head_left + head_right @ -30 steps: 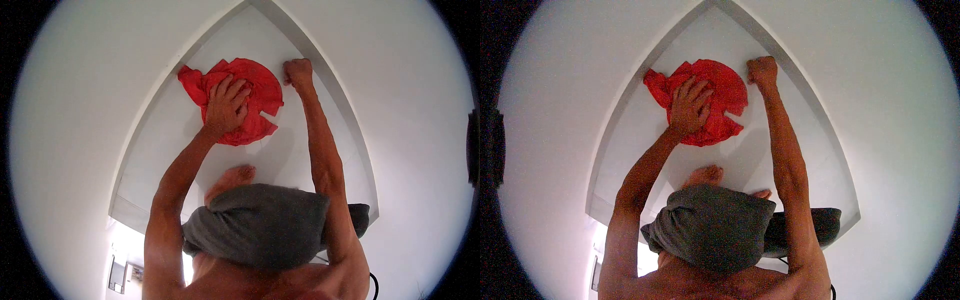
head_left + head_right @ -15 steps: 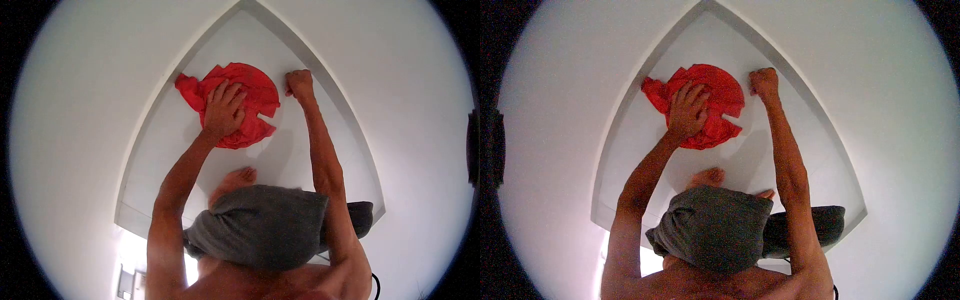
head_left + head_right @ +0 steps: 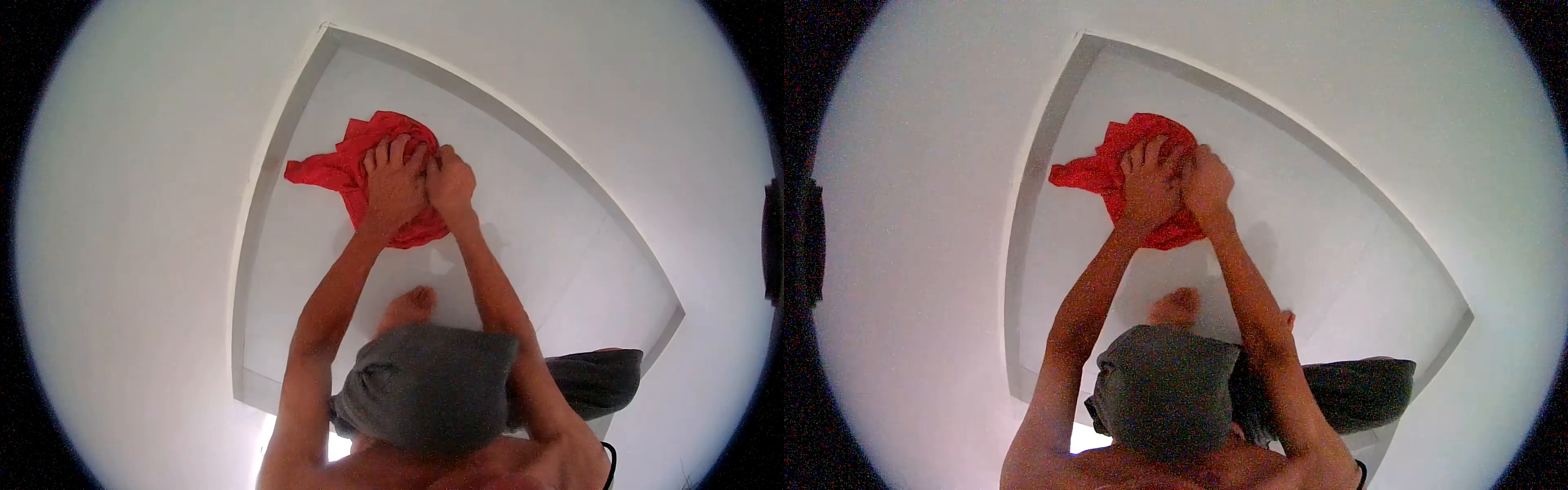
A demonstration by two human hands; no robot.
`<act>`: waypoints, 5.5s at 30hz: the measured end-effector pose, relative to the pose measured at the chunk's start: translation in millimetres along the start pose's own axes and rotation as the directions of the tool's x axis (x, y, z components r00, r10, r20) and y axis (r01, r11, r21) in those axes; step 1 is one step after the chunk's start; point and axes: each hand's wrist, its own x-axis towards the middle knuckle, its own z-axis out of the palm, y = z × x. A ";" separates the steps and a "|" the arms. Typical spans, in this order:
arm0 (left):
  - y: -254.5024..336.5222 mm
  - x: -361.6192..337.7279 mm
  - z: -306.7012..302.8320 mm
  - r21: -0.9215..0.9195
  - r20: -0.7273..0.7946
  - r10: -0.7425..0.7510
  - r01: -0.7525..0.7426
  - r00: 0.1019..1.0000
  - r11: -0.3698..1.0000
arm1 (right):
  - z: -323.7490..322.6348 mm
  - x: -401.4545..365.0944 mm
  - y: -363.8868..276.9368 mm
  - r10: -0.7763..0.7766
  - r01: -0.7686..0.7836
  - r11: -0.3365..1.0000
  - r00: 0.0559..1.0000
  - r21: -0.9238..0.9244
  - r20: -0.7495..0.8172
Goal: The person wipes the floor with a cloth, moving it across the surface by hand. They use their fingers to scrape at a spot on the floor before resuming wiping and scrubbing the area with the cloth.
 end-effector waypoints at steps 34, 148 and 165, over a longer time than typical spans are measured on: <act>10.5 4.6 16.0 -0.087 0.208 -0.301 0.324 0.931 0.942 | 15.7 11.3 14.9 -0.121 0.113 0.989 0.989 -0.097 -0.084; 357.6 -56.5 246.1 -0.520 0.213 0.810 -0.639 0.546 0.567 | -107.9 -244.5 348.1 0.522 -0.380 0.853 0.622 0.358 -0.584; 60.9 -57.7 106.3 -0.363 -0.091 0.208 -0.227 0.974 0.904 | 0.9 -134.9 103.5 -0.269 0.201 0.955 0.897 -0.217 -0.352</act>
